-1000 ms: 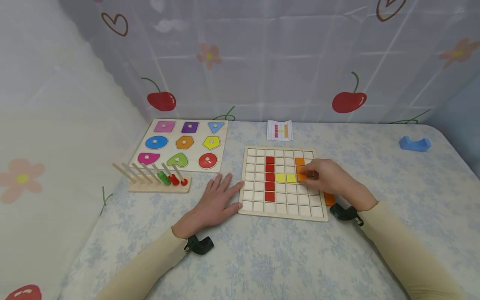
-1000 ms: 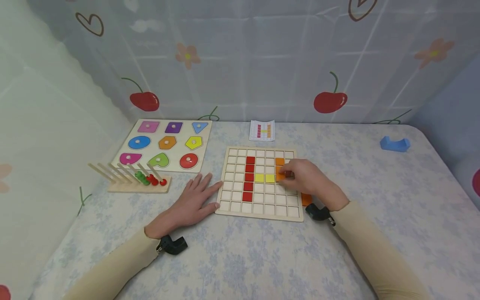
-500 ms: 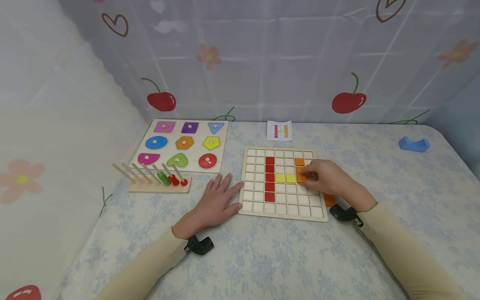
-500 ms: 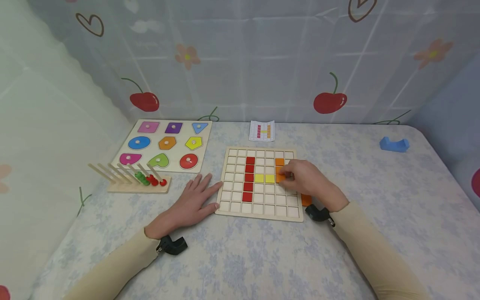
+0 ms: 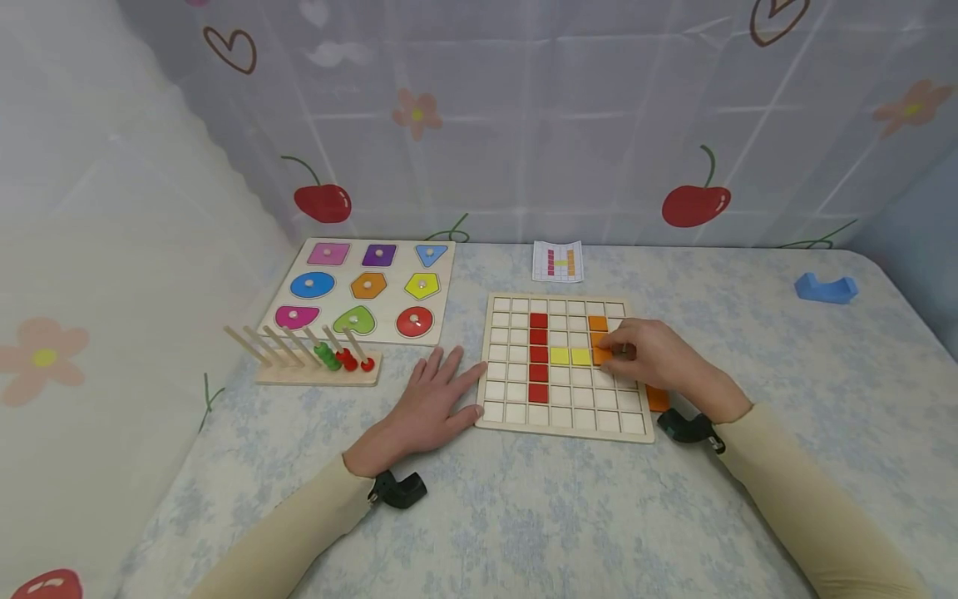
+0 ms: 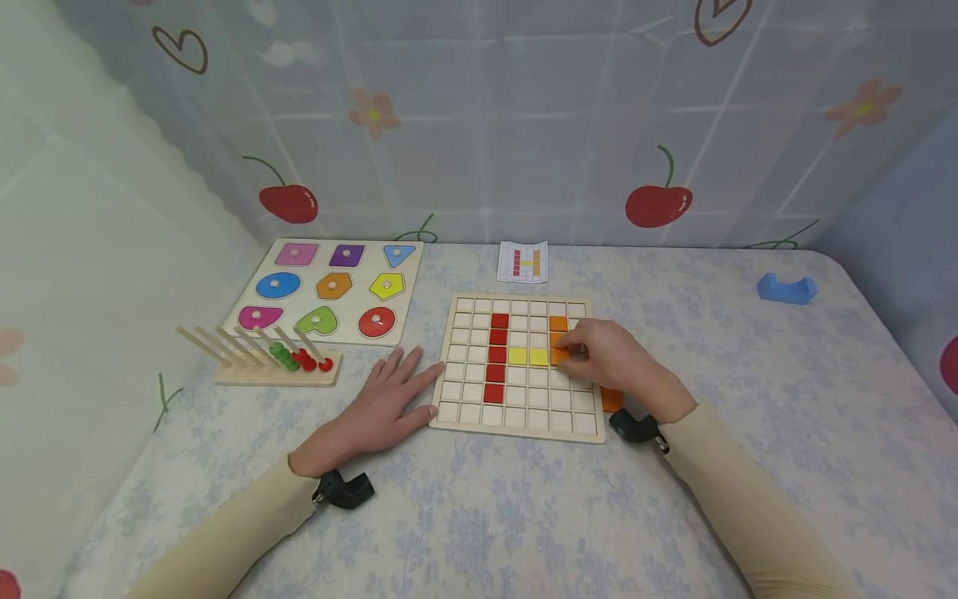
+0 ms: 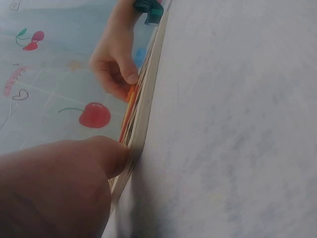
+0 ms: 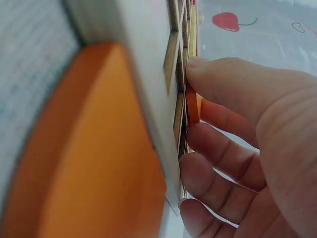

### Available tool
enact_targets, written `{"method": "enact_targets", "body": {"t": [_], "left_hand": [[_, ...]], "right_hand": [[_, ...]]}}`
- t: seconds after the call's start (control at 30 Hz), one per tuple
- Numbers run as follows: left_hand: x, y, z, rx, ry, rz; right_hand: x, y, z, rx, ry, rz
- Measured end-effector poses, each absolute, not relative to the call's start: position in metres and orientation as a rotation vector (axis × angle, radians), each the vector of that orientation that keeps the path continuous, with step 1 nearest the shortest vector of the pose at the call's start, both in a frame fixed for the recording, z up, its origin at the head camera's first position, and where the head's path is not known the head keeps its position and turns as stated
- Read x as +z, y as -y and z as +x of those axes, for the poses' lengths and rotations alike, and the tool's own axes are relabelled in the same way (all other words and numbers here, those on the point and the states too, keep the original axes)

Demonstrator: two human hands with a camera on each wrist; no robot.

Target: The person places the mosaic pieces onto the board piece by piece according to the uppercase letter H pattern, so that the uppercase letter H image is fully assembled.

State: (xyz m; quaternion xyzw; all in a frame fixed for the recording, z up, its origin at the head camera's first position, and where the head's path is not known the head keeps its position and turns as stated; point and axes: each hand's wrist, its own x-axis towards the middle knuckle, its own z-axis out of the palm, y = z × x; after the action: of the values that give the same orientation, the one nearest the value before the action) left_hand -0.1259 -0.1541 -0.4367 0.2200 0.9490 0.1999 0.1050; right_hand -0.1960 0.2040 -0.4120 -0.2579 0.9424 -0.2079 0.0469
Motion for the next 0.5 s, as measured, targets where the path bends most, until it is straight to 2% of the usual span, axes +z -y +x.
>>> {"method": "enact_targets", "body": {"t": [0.5], "left_hand": [[-0.4371, 0.1536, -0.1256, 0.589, -2.804, 0.636]], "right_hand": [[-0.4123, -0.2042, -0.1959, -0.636, -2.881, -0.815]]}}
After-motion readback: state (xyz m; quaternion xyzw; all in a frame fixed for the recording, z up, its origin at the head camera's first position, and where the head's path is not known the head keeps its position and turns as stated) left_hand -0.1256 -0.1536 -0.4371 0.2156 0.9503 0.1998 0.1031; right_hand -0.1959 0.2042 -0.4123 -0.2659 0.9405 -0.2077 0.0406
